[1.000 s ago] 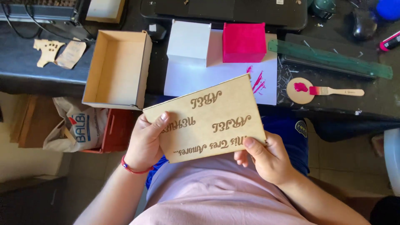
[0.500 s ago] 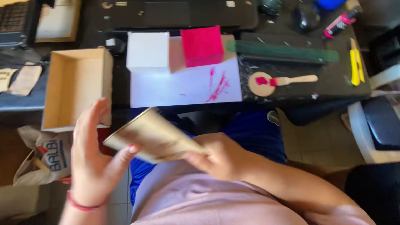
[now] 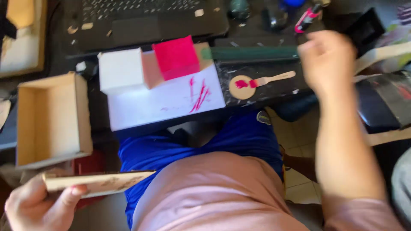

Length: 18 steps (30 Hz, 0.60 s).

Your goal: Peeling the protective paper layer off a laser-engraved wooden plaque

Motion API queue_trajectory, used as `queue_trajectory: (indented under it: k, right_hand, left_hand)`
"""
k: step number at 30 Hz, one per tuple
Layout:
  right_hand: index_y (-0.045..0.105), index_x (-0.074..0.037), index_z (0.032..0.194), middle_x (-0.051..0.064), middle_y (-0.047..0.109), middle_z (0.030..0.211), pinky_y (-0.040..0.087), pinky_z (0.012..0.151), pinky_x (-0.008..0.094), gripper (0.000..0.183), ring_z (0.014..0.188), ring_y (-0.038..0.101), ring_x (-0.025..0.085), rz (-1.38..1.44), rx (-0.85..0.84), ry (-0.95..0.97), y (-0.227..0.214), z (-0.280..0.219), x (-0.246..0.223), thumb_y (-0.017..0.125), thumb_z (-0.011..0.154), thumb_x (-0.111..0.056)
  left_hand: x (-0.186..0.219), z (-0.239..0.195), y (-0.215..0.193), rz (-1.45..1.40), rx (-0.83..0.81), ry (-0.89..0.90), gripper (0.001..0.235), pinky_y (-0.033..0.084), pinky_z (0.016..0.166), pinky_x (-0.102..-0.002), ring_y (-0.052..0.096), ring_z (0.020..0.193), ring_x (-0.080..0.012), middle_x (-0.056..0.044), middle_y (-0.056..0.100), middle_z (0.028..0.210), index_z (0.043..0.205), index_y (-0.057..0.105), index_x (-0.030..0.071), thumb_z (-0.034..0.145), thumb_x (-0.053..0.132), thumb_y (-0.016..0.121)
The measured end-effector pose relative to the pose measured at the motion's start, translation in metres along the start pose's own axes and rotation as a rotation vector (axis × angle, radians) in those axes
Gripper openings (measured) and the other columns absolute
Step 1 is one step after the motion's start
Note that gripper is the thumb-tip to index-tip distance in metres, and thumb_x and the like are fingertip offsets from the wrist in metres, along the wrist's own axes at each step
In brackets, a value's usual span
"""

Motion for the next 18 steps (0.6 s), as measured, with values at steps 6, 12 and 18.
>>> queue_trajectory:
  k: [6,12,18]
  right_hand:
    - [0.073,0.004,0.105,0.032,0.070,0.095,0.049,0.074,0.055,0.043,0.086,0.063,0.051,-0.559,0.006,0.041,0.036,0.028,0.222,0.076,0.104,-0.039]
    - [0.054,0.008,0.129,0.023,0.061,0.110,0.046,0.076,0.043,0.018,0.092,0.060,0.032,0.113,0.037,-0.058,0.129,0.008,0.434,0.068,0.118,0.005]
    - [0.050,-0.005,0.138,0.008,0.056,0.117,0.045,0.086,0.030,0.017,0.098,0.054,0.016,0.595,-0.231,0.059,0.208,0.000,0.287,0.054,0.122,-0.012]
  left_hand:
    - [0.014,0.017,0.001,-0.190,0.043,-0.098,0.055,0.034,0.054,-0.029,0.045,0.052,-0.0130,-0.006,0.050,0.050,0.071,0.063,-0.001,0.081,0.052,0.053]
    - [0.013,0.036,0.009,-0.013,0.027,-0.026,0.059,0.025,0.054,-0.037,0.029,0.061,-0.0128,0.001,0.031,0.057,0.063,0.046,0.009,0.084,0.064,0.049]
    - [0.009,0.040,0.019,-0.317,0.071,-0.242,0.017,0.039,0.044,-0.036,0.044,0.049,-0.0127,-0.008,0.047,0.042,0.063,0.062,0.005,0.075,0.014,0.070]
Point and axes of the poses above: each hand's wrist, its own z-axis towards the middle knuckle, its own y-axis out of the palm, x = y × z, the point moved 2 cm from there along z, towards the middle knuckle
